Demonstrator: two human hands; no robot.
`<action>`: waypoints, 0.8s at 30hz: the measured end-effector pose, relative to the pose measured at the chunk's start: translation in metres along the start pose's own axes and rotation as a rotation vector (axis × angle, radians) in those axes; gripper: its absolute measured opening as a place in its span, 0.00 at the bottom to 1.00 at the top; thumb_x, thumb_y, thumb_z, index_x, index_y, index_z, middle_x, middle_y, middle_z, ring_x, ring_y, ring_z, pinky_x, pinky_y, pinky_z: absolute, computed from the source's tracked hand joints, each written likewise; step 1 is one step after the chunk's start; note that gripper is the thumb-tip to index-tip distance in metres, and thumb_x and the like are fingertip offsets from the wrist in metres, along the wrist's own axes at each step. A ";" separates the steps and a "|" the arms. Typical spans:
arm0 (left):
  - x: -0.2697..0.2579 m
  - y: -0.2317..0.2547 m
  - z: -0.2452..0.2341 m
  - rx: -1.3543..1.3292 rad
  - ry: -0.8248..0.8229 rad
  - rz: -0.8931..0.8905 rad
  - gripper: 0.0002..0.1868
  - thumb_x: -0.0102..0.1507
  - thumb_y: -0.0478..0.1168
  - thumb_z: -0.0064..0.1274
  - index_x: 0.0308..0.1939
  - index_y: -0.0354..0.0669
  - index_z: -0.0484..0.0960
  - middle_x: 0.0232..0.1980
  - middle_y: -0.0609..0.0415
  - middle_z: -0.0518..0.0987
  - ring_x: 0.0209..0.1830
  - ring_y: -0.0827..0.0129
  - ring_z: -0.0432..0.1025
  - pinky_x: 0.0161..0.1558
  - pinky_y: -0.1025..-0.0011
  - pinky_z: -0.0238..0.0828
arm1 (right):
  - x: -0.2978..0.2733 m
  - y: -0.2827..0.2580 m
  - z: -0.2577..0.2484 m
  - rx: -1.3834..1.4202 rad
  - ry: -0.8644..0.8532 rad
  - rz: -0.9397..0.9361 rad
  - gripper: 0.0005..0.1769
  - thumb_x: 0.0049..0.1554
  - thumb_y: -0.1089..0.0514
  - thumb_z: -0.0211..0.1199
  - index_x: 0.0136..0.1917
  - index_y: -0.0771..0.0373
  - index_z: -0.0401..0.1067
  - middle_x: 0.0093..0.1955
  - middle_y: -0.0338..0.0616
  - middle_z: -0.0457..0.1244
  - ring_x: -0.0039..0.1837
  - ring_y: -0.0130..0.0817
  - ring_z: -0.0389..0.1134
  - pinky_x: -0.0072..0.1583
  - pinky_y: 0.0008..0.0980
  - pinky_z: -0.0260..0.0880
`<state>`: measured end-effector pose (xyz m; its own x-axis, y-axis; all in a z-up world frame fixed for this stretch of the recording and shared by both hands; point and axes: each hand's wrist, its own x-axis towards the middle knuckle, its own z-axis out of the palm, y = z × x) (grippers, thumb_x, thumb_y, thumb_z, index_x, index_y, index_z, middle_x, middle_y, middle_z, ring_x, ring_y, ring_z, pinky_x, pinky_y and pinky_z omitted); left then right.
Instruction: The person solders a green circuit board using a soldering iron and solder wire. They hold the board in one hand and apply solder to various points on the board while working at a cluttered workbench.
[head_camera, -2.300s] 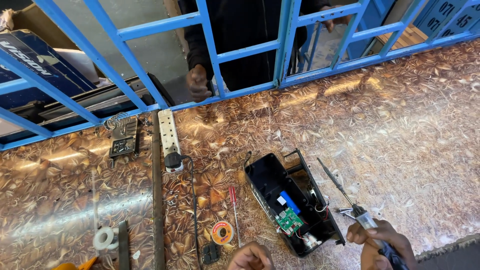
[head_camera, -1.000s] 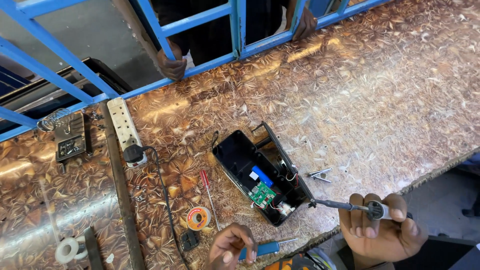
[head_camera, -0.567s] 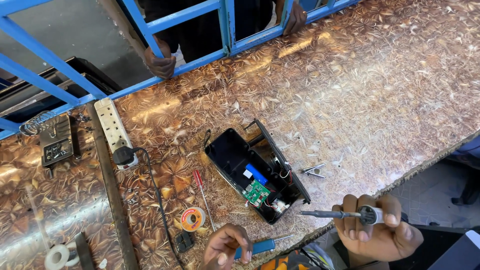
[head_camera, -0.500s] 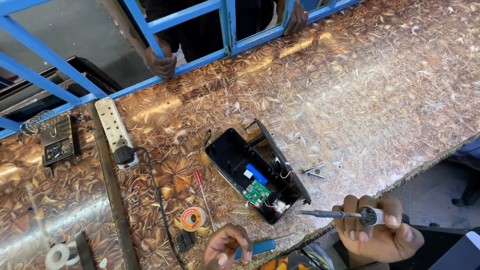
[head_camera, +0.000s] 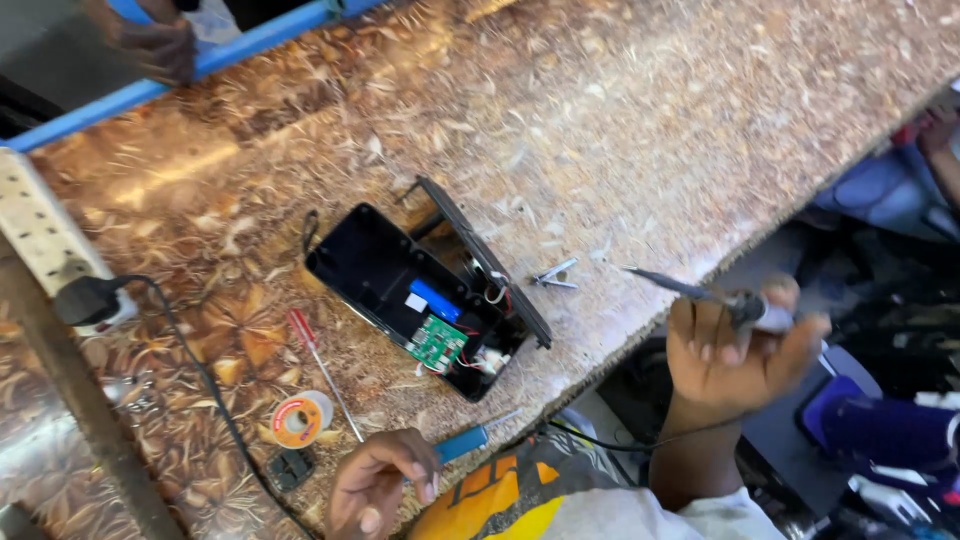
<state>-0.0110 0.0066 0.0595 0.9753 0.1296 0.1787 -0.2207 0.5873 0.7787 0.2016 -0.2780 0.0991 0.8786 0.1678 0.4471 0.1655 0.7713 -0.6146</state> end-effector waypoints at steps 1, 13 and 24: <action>0.000 -0.001 0.000 -0.012 -0.005 -0.029 0.23 0.72 0.57 0.52 0.48 0.37 0.77 0.36 0.50 0.76 0.34 0.64 0.69 0.38 0.66 0.67 | 0.005 -0.004 -0.009 -0.017 0.027 0.000 0.20 0.72 0.37 0.51 0.63 0.50 0.74 0.31 0.29 0.60 0.33 0.23 0.58 0.44 0.26 0.55; 0.007 -0.005 -0.004 -0.009 -0.133 -0.023 0.24 0.69 0.56 0.66 0.46 0.38 0.79 0.35 0.53 0.79 0.33 0.66 0.71 0.38 0.69 0.67 | -0.075 0.001 -0.207 0.183 0.840 0.260 0.33 0.63 0.34 0.61 0.22 0.51 0.63 0.19 0.28 0.53 0.24 0.21 0.55 0.31 0.23 0.52; 0.016 -0.004 0.004 0.095 -0.090 -0.102 0.24 0.72 0.58 0.54 0.47 0.36 0.78 0.36 0.50 0.79 0.33 0.67 0.70 0.37 0.69 0.68 | -0.069 0.013 -0.191 0.110 0.679 0.049 0.24 0.69 0.43 0.51 0.38 0.57 0.76 0.22 0.29 0.58 0.24 0.24 0.58 0.29 0.21 0.56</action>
<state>0.0050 0.0027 0.0616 0.9893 -0.0015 0.1462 -0.1245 0.5146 0.8483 0.2282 -0.3971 -0.0638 0.9757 -0.1906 -0.1079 0.1038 0.8362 -0.5385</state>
